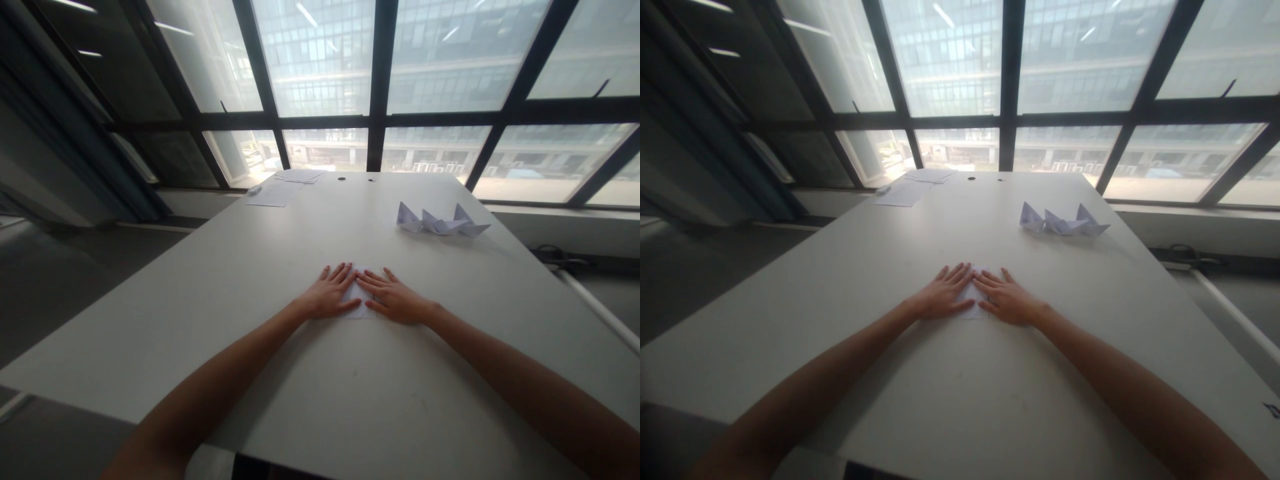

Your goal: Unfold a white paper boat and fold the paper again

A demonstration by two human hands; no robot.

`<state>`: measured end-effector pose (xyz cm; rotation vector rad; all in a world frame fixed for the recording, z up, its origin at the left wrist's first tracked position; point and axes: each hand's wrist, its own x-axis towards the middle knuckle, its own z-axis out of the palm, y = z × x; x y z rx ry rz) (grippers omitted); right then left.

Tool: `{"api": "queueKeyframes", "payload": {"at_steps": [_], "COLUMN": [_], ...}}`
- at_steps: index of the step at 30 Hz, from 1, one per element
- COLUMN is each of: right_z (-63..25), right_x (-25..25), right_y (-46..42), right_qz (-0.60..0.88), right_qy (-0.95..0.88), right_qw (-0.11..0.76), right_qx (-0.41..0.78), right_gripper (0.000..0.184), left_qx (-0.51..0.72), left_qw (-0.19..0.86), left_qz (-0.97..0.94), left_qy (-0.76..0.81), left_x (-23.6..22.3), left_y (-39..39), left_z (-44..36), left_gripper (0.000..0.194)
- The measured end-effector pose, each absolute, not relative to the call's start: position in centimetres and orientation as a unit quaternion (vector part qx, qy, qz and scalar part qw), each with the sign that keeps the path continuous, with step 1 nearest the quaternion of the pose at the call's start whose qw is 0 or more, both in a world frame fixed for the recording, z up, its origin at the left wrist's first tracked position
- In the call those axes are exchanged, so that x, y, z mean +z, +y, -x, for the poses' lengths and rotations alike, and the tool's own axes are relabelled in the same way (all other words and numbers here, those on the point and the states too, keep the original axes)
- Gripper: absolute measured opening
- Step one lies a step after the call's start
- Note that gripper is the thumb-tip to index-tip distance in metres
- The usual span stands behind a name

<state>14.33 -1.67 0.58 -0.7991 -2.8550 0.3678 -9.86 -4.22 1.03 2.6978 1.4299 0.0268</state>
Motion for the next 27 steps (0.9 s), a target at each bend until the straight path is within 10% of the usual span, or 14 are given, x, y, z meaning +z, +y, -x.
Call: {"api": "queueKeyframes", "payload": {"at_steps": [27], "right_z": [-13.7], "right_x": [-1.0], "right_y": [-0.6], "right_qz": [0.437], "right_qy": [-0.888], "right_qw": [0.117], "right_qx": [0.078], "right_gripper": [0.061], "left_qx": [0.009], "left_qw": [0.047], "left_qz": [-0.879], "left_qy": [0.475], "left_x": [0.6], "left_y": [-3.9], "left_z": [9.8], "left_gripper": [0.084]}}
